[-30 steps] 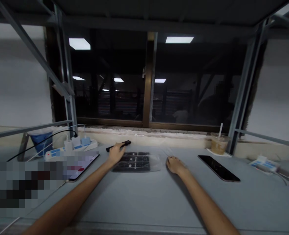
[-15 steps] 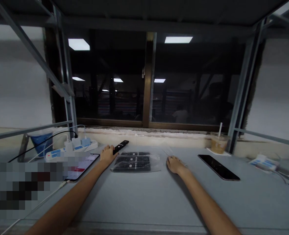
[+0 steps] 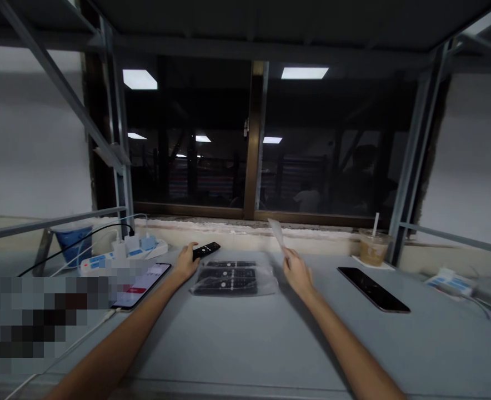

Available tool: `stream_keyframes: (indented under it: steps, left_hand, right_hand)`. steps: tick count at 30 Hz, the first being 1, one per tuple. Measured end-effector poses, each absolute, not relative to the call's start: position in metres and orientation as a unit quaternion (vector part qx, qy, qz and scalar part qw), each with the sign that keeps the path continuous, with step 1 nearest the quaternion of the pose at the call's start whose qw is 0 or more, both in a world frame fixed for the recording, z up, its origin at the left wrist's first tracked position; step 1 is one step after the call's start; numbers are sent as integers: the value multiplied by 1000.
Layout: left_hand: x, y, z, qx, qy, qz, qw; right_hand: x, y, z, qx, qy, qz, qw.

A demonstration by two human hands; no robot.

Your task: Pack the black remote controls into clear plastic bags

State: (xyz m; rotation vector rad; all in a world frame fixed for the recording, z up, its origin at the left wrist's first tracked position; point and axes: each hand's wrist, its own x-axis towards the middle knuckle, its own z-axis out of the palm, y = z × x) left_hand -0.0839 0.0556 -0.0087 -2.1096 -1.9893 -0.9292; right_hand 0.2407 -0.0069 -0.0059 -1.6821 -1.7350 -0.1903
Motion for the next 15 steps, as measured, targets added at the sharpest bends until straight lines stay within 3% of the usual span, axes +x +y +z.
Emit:
stream_keyframes:
  steps: [5, 15]
  left_hand:
    - [-80, 59, -9, -720, -610, -327, 56]
    - [-72, 50, 3, -753, -547, -350, 109]
  right_hand:
    - [219, -23, 2, -611, -652, -77, 442]
    - [187, -37, -1, -463, -787, -51, 406]
